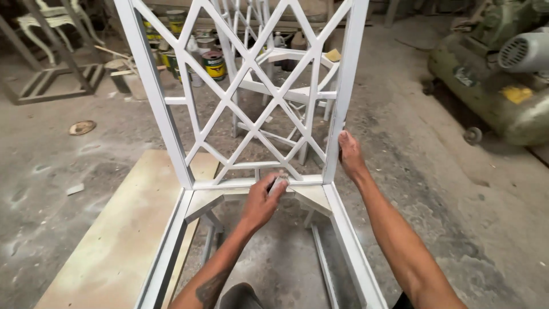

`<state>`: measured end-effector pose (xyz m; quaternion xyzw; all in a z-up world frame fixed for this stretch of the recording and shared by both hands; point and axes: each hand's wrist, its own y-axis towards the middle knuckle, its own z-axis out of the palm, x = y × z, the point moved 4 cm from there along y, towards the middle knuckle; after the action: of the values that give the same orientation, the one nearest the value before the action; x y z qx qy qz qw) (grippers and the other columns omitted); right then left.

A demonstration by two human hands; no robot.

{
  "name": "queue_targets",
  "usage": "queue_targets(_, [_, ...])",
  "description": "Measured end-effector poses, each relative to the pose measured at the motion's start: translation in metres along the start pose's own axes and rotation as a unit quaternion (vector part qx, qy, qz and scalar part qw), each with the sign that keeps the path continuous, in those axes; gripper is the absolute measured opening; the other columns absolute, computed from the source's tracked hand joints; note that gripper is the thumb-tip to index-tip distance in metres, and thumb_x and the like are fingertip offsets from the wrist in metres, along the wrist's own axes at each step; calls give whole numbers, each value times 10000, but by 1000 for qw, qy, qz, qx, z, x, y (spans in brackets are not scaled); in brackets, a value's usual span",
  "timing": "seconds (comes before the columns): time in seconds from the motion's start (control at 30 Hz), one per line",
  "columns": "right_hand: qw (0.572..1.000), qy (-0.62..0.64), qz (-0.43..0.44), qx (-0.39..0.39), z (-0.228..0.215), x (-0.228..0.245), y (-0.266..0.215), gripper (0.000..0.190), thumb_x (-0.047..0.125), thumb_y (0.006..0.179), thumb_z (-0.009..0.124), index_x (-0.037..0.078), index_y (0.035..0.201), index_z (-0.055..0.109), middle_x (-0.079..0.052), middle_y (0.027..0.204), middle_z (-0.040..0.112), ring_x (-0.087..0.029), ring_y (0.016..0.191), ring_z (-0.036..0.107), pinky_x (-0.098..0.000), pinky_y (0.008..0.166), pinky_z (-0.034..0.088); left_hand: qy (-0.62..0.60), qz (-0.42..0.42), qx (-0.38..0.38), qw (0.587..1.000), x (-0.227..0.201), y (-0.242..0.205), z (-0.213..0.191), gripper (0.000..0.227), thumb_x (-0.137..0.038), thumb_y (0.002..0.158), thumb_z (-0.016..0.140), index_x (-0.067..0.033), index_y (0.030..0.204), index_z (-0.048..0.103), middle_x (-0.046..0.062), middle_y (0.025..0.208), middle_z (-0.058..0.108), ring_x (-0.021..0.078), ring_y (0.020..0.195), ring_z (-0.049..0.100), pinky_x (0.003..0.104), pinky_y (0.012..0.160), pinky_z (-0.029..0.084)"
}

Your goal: Sanding the intricate lattice back and frame of a white chair in a workshop environment.

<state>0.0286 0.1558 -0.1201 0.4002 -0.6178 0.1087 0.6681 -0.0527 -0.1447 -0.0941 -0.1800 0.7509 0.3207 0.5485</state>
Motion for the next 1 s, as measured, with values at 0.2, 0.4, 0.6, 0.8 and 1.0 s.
queue_targets(0.2, [988,-100,94,-70,-29,20,41,415,589,1045,581,250,818,654,33,633,560,-115,528,458,-293,486,409,-6,-33,38,999,9,-40,-38,273,-240,1012,628,-80,1200,745,199,910,767,281,835,731,435,778,582])
queue_targets(0.4, [985,99,41,-135,-26,50,70,270,382,969,765,161,816,736,13,699,624,-103,611,562,-265,652,510,-14,-65,47,997,28,-30,-52,291,-241,1009,634,-59,1208,743,203,971,771,245,888,698,453,830,574])
queue_targets(0.6, [982,-62,150,-100,-24,-24,9,456,594,1047,560,197,840,641,8,669,519,-119,567,480,-332,541,425,-108,-35,46,993,5,-6,-32,327,-227,1012,625,-26,1255,712,165,940,743,220,880,650,420,829,562])
queue_targets(0.8, [945,-312,89,-37,-20,8,-70,457,369,1009,697,142,627,594,39,566,481,-131,579,403,-336,562,343,-125,2,39,991,2,16,7,418,-227,994,658,22,1330,664,265,1190,695,309,1107,658,457,968,531])
queue_targets(1.0, [979,-111,118,120,60,112,-142,435,227,986,640,82,1396,624,-141,1169,766,-173,988,655,-401,884,612,-220,42,39,974,-18,15,62,385,-286,1078,522,-56,1344,678,226,1388,576,375,1325,554,516,1146,402])
